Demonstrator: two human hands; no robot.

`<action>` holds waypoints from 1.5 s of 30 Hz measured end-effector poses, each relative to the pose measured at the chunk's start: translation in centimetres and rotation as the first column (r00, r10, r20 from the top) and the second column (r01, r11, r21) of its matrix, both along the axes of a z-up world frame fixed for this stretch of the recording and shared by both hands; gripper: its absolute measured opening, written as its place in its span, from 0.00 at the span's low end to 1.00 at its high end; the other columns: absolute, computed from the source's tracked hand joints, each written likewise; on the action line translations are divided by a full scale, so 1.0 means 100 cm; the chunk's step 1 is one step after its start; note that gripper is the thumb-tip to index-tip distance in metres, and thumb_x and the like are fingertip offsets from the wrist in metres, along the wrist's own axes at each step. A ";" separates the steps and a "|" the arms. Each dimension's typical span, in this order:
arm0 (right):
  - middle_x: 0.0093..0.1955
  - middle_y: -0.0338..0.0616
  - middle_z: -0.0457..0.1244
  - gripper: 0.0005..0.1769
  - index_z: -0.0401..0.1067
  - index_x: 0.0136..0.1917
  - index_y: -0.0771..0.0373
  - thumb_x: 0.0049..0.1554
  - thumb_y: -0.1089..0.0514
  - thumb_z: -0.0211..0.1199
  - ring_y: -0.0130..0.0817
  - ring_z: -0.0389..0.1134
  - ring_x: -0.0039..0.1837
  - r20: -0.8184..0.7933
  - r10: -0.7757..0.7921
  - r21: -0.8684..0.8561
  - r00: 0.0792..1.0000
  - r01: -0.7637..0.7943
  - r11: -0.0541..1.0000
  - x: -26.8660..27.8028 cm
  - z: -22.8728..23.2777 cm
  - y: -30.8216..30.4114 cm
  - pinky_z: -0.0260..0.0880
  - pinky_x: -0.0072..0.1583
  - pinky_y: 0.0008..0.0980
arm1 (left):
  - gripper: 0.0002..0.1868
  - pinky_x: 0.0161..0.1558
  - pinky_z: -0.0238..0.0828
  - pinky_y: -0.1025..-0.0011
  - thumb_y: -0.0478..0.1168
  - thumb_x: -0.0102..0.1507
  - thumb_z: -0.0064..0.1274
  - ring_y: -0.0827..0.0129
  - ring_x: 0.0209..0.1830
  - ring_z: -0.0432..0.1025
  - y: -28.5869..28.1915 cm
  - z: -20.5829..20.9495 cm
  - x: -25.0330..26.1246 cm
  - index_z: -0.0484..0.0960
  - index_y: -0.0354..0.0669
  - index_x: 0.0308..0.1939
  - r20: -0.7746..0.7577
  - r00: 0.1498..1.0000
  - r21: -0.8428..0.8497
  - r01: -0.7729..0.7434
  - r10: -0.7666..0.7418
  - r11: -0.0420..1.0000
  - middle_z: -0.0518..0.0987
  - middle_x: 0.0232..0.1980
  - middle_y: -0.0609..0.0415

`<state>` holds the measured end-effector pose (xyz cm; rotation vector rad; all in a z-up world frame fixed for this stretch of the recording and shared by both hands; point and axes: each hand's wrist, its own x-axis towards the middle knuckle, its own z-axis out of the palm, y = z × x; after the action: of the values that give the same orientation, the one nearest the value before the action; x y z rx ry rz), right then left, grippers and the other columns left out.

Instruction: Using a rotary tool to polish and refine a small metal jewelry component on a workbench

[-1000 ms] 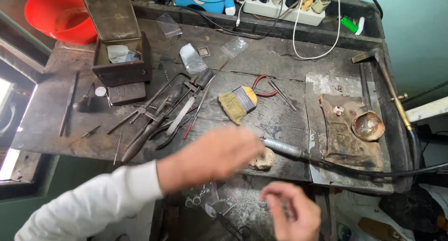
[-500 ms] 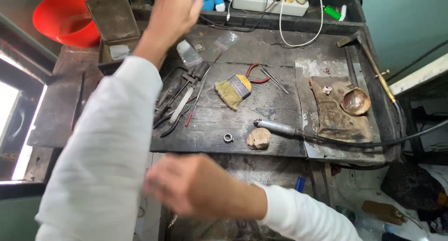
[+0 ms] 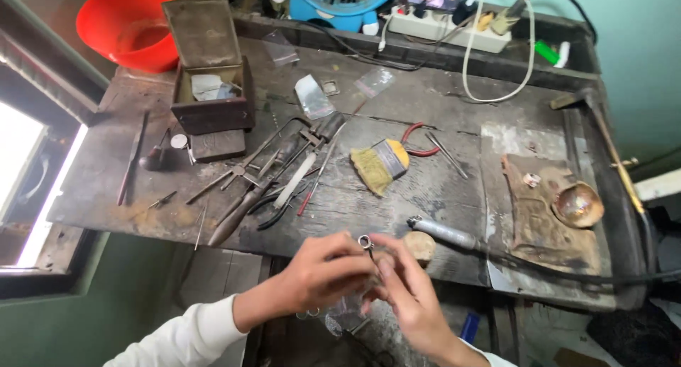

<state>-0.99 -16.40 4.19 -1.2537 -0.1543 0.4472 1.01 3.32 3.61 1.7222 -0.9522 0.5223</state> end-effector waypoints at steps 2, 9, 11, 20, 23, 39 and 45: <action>0.35 0.49 0.61 0.17 0.67 0.58 0.72 0.66 0.54 0.52 0.36 0.64 0.33 0.029 0.039 -0.035 0.999 -0.038 0.999 0.002 0.002 -0.005 0.69 0.38 0.35 | 0.06 0.34 0.67 0.68 0.37 0.71 0.54 0.62 0.32 0.68 -0.001 -0.005 -0.004 0.80 0.40 0.50 -0.030 0.999 0.010 -0.028 0.028 1.000 0.71 0.42 0.50; 0.30 0.57 0.64 0.11 0.78 0.49 0.79 0.60 0.65 0.62 0.37 0.63 0.28 -0.126 -0.123 -0.089 0.984 0.112 0.990 0.008 -0.033 -0.035 0.62 0.34 0.27 | 0.24 0.40 0.79 0.63 0.48 0.66 0.58 0.59 0.43 0.77 0.015 0.010 0.008 0.73 0.41 0.61 -0.225 0.969 0.295 -0.035 0.106 0.955 0.74 0.57 0.45; 0.30 0.59 0.65 0.13 0.78 0.50 0.80 0.60 0.65 0.62 0.40 0.62 0.28 -0.124 -0.182 -0.122 0.975 0.167 0.978 0.008 -0.033 -0.048 0.62 0.34 0.30 | 0.20 0.33 0.76 0.66 0.45 0.66 0.58 0.61 0.38 0.76 0.033 0.013 0.019 0.75 0.38 0.57 -0.135 0.941 0.412 -0.232 0.311 0.881 0.76 0.55 0.45; 0.39 0.65 0.67 0.11 0.75 0.52 0.84 0.59 0.71 0.58 0.45 0.64 0.33 0.028 -0.333 -0.065 0.943 0.334 0.940 -0.002 -0.066 -0.105 0.64 0.33 0.34 | 0.21 0.36 0.77 0.54 0.51 0.64 0.61 0.53 0.45 0.72 0.102 0.002 0.033 0.76 0.40 0.50 0.004 0.593 0.815 -0.469 0.805 0.341 0.74 0.47 0.48; 0.42 0.66 0.68 0.10 0.75 0.51 0.84 0.59 0.71 0.58 0.45 0.66 0.34 0.022 -0.344 -0.065 0.939 0.345 0.936 -0.005 -0.076 -0.111 0.65 0.31 0.35 | 0.19 0.25 0.74 0.48 0.50 0.66 0.58 0.43 0.37 0.74 0.104 0.006 0.032 0.72 0.41 0.49 -0.130 0.554 0.826 -0.398 0.823 0.398 0.72 0.47 0.48; 0.29 0.66 0.64 0.12 0.76 0.50 0.84 0.59 0.69 0.59 0.47 0.64 0.30 0.019 -0.383 -0.126 0.924 0.382 0.916 -0.008 -0.079 -0.116 0.64 0.34 0.33 | 0.26 0.27 0.81 0.59 0.53 0.66 0.54 0.56 0.29 0.79 0.103 0.019 0.028 0.79 0.32 0.54 -0.303 0.654 0.688 -0.353 0.693 0.634 0.81 0.50 0.43; 0.46 0.67 0.68 0.10 0.74 0.50 0.85 0.59 0.71 0.59 0.49 0.66 0.35 -0.008 -0.481 -0.184 0.877 0.472 0.862 -0.009 -0.071 -0.116 0.64 0.34 0.34 | 0.16 0.28 0.83 0.58 0.40 0.72 0.46 0.49 0.34 0.80 0.112 0.033 0.097 0.78 0.31 0.57 -0.182 0.597 0.765 -0.414 0.782 0.494 0.79 0.54 0.37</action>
<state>-1.92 -28.01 -2.89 -1.3983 0.2479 0.0617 10.75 14.51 6.96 2.7217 -0.0097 0.1158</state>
